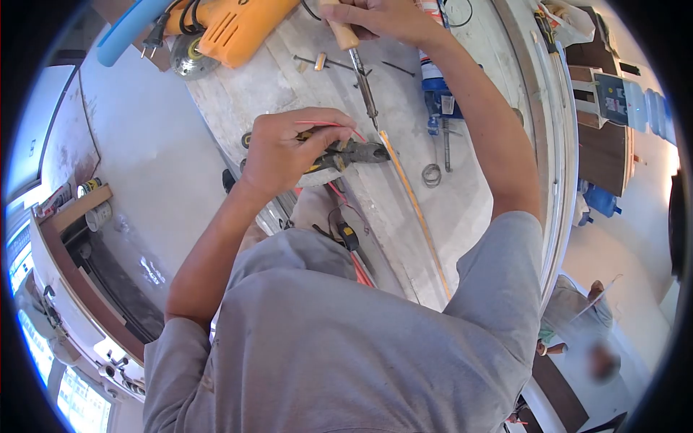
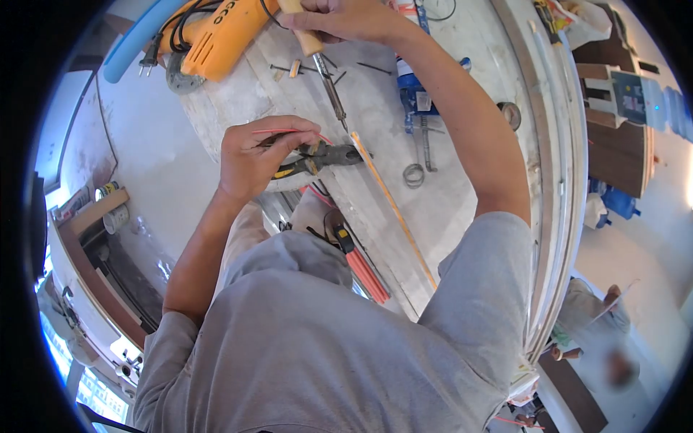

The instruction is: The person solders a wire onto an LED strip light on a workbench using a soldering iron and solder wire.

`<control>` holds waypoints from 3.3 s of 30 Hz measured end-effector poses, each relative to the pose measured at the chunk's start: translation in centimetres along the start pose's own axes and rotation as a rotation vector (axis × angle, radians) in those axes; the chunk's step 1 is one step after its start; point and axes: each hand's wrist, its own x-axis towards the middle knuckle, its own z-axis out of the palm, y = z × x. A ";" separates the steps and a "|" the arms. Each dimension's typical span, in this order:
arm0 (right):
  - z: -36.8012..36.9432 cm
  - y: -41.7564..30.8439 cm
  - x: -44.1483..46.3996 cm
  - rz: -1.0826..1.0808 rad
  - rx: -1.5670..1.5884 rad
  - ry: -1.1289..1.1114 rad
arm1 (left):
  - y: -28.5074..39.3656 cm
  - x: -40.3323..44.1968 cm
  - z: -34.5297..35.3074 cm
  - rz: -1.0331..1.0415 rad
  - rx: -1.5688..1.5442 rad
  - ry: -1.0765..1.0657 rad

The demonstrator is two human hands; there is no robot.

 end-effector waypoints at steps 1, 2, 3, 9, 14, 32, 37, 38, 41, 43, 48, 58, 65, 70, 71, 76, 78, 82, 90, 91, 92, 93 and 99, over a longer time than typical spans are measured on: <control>0.0 0.0 0.1 -0.004 0.001 -0.017 | 0.0 -0.1 0.1 -0.006 0.013 0.003; 0.0 -0.1 0.1 -0.006 0.003 -0.033 | 0.1 -0.1 0.2 -0.011 0.025 0.005; 0.0 -0.2 0.1 -0.008 0.002 -0.049 | 0.2 -0.2 0.3 -0.014 0.036 0.007; -0.1 0.6 0.2 -0.046 0.015 -0.099 | -0.4 -0.7 1.3 0.064 0.184 0.042; -0.1 0.7 0.5 -0.057 0.039 -0.110 | -0.7 -0.7 1.5 0.075 0.197 0.042; 0.0 0.1 0.7 -0.083 -0.081 -0.107 | -1.5 0.0 1.8 0.313 0.300 0.038; 0.0 0.2 0.8 -0.117 -0.103 -0.117 | -1.5 0.0 1.8 0.356 0.258 0.006; 0.0 0.2 0.8 -0.115 -0.100 -0.119 | -1.5 0.0 1.8 0.363 0.251 0.006; 0.0 0.3 0.9 -0.112 -0.114 -0.118 | -1.6 0.1 1.9 0.399 0.274 0.009; 0.0 0.3 0.9 -0.109 -0.123 -0.116 | -1.5 0.1 2.0 0.412 0.294 0.019; -0.1 0.4 0.9 -0.088 -0.131 -0.109 | -1.4 0.2 2.1 0.422 0.328 0.044; -1.2 0.1 0.8 -0.067 0.107 0.158 | 1.3 -0.9 0.7 -0.094 0.085 0.203; -1.7 -1.0 -2.7 0.054 0.323 0.353 | 3.8 -2.7 -4.4 -0.146 -0.147 0.312; -0.7 -3.4 -6.3 0.018 0.506 0.445 | 5.1 -3.5 -7.4 -0.157 -0.268 0.353; -0.2 -4.2 -6.9 0.035 0.494 0.448 | 5.4 -3.4 -7.9 -0.143 -0.282 0.360; 0.9 -11.1 -8.1 0.017 0.238 0.497 | 9.0 -0.3 -8.0 0.115 -0.209 0.312; 0.5 -12.3 -8.1 0.010 0.191 0.507 | 10.7 1.5 -7.9 0.202 -0.072 0.295; 0.4 -14.8 -8.5 0.029 0.137 0.536 | 13.7 5.2 -8.1 0.195 0.059 0.204; -0.1 -14.9 -7.6 0.168 -0.018 0.582 | 14.2 11.2 -9.4 0.181 0.120 -0.126; -0.3 -14.6 -7.3 0.164 -0.002 0.584 | 14.3 11.7 -9.5 0.182 0.169 -0.139; -0.4 -14.6 -7.2 0.164 0.002 0.575 | 14.4 12.0 -9.6 0.185 0.179 -0.137; -0.5 -14.7 -7.1 0.165 0.008 0.566 | 14.5 12.2 -9.6 0.187 0.190 -0.135; -1.5 -12.6 -5.7 0.220 0.054 0.471 | 14.7 12.5 -9.4 0.144 0.188 -0.169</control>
